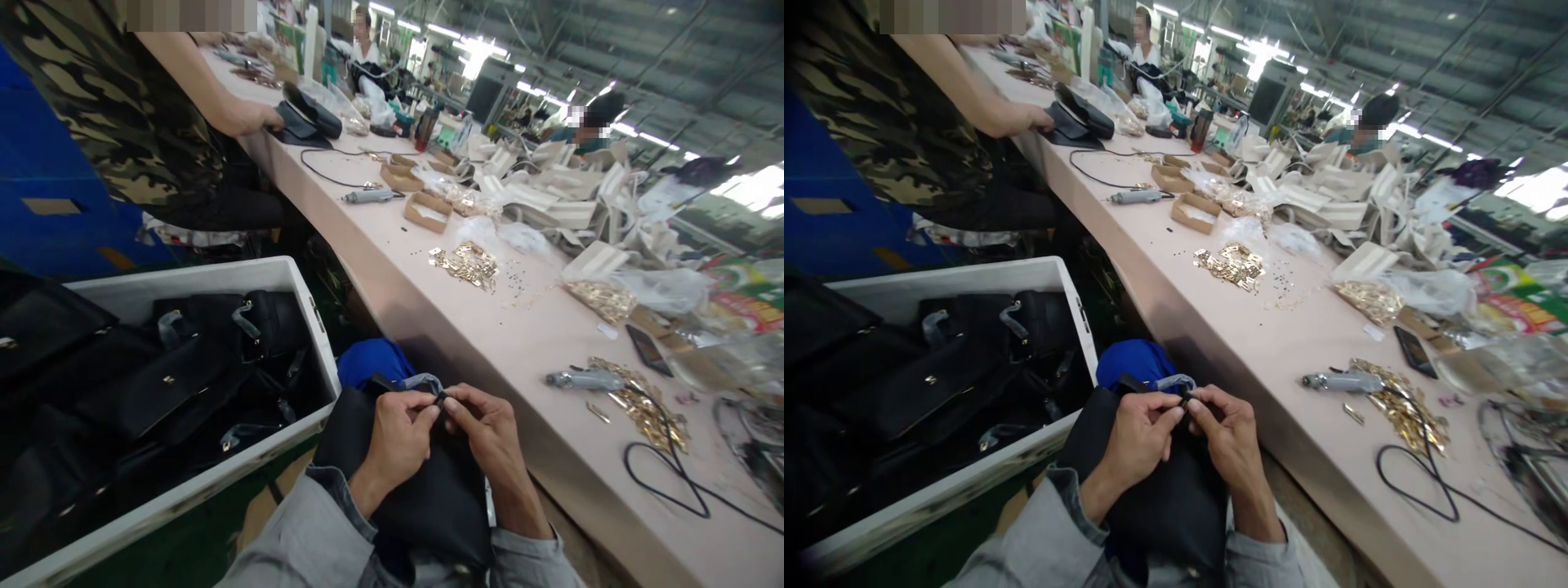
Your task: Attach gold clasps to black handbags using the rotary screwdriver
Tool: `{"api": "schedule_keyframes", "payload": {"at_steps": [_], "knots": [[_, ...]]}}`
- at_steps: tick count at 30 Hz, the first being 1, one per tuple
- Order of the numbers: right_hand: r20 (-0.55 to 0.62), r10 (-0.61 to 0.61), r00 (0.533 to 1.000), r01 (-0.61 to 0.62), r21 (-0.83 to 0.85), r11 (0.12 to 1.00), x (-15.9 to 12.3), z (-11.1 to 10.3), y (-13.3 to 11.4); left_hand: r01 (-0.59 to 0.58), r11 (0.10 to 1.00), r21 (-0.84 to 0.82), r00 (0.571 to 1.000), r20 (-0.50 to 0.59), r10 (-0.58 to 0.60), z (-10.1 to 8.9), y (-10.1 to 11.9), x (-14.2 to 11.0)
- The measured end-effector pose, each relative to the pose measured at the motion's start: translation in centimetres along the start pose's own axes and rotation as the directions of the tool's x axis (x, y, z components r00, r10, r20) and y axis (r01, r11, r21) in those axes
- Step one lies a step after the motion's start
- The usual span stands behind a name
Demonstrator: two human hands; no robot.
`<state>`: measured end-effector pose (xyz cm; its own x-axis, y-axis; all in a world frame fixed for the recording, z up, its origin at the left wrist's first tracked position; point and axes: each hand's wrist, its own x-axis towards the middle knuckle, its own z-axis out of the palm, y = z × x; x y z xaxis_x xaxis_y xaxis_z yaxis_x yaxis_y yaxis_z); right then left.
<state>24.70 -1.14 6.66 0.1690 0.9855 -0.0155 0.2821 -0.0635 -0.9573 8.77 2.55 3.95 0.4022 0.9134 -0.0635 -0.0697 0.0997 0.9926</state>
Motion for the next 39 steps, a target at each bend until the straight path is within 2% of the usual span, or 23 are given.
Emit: {"api": "schedule_keyframes", "payload": {"at_steps": [3,8,11,15,18,21,25,28,32,36,39], "knots": [[0.003,-0.023,1.0,0.023,0.011,1.0,-0.4,0.0,0.4,0.009,1.0,0.009,1.0,0.003,-0.009,0.1,-0.2,-0.2],[-0.065,-0.035,0.997,0.034,-0.019,0.999,-0.7,0.4,0.8,-0.044,0.994,0.101,0.999,-0.018,0.046,0.1,0.0,-0.2],[-0.112,-0.001,0.994,-0.004,-0.038,0.999,-0.6,0.8,1.3,-0.07,0.99,0.122,0.997,-0.027,0.074,0.1,0.1,-0.1],[-0.167,0.093,0.982,-0.098,-0.021,0.995,-0.3,1.1,2.1,-0.038,0.988,0.151,0.999,-0.033,0.043,0.2,0.2,-0.1],[-0.145,0.139,0.98,-0.126,0.097,0.987,-0.2,1.3,2.8,-0.002,0.989,0.147,0.999,-0.042,0.008,0.3,0.1,0.0],[-0.107,0.117,0.987,-0.09,0.226,0.97,-0.3,1.2,3.4,0.018,0.99,0.14,0.999,-0.048,-0.011,0.4,0.0,0.1],[-0.112,0.068,0.991,-0.044,0.206,0.978,-0.7,0.7,3.9,0.001,0.986,0.164,1.0,-0.031,0.004,0.6,-0.3,0.0],[-0.118,0.092,0.989,-0.074,0.149,0.986,-0.9,0.6,3.9,-0.015,0.988,0.156,1.0,-0.023,0.019,0.9,-0.4,0.0],[-0.209,0.153,0.966,-0.145,0.053,0.988,-1.0,1.0,3.8,-0.007,0.98,0.2,1.0,-0.023,0.012,1.2,-0.1,-0.2],[-0.16,0.156,0.975,-0.126,0.187,0.974,-1.1,0.9,3.9,0.025,0.981,0.19,0.999,-0.033,-0.019,1.3,0.0,-0.2],[-0.152,0.138,0.979,-0.111,0.17,0.979,-1.3,0.6,4.0,0.003,0.984,0.178,1.0,0.001,-0.003,1.0,-0.2,-0.2]]}}
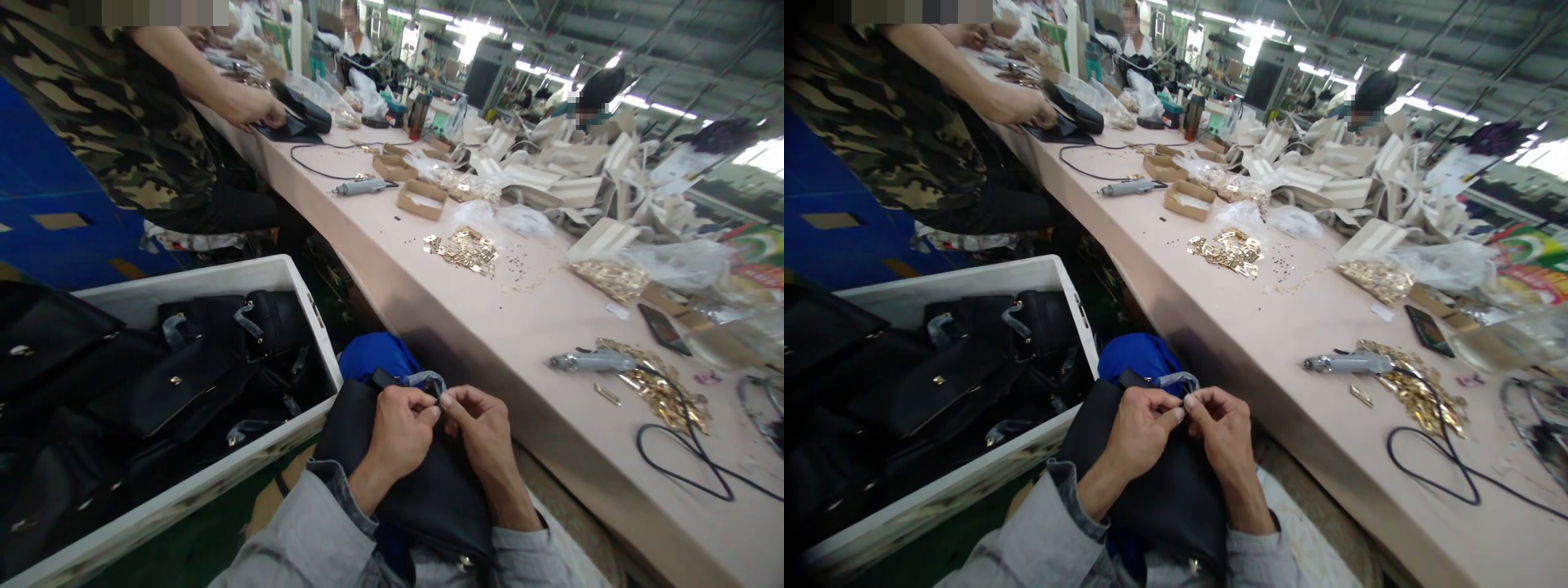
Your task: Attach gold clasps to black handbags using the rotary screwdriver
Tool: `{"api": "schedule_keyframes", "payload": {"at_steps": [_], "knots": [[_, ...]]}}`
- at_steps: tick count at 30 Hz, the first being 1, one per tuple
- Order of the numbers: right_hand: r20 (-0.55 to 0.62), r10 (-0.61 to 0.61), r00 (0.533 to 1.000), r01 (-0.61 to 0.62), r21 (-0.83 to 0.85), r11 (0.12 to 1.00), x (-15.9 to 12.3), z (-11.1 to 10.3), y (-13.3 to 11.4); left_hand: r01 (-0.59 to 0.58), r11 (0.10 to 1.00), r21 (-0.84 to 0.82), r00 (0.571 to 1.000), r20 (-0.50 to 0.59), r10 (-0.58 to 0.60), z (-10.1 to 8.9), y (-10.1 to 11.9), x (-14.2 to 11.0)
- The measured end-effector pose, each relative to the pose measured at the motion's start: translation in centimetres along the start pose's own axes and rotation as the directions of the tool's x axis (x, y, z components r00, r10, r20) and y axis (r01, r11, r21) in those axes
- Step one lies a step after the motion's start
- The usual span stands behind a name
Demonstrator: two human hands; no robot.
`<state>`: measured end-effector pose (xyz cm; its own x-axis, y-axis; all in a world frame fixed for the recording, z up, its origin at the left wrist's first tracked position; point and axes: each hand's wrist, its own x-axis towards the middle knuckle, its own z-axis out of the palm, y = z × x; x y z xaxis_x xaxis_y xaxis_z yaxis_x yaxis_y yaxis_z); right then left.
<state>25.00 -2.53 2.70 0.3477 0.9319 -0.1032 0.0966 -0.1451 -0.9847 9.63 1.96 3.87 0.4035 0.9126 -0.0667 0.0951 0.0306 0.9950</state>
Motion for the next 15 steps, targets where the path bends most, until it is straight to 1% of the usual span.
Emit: {"api": "schedule_keyframes", "payload": {"at_steps": [3,4,5,8,12,13,15], "knots": [[-0.053,0.032,0.998,-0.031,0.006,0.999,0.0,-0.1,0.3,0.053,0.994,-0.095,0.987,0.157,-0.037,-0.4,-0.4,0.0],[-0.06,0.04,0.997,-0.039,0.024,0.999,0.0,-0.1,0.4,0.069,0.99,-0.123,0.981,0.189,-0.045,-0.5,-0.5,0.0],[-0.062,0.047,0.997,-0.044,0.041,0.998,0.0,0.0,0.6,0.073,0.987,-0.146,0.98,0.195,-0.044,-0.5,-0.6,0.0],[-0.053,0.05,0.997,-0.047,0.053,0.997,0.0,0.1,0.8,0.062,0.983,-0.171,0.993,0.107,-0.044,-0.3,-0.9,0.2],[0.066,0.011,0.998,-0.008,-0.04,0.999,0.0,0.1,0.7,0.157,0.975,-0.16,0.987,0.007,-0.158,0.2,-1.6,0.6],[0.084,-0.006,0.996,0.012,-0.078,0.997,0.0,0.2,0.6,0.164,0.974,-0.158,0.986,-0.005,-0.166,0.2,-1.7,0.7],[0.062,-0.036,0.997,0.045,-0.153,0.987,0.0,0.3,0.3,0.153,0.974,-0.169,0.988,0.018,-0.152,0.1,-1.8,0.8]]}}
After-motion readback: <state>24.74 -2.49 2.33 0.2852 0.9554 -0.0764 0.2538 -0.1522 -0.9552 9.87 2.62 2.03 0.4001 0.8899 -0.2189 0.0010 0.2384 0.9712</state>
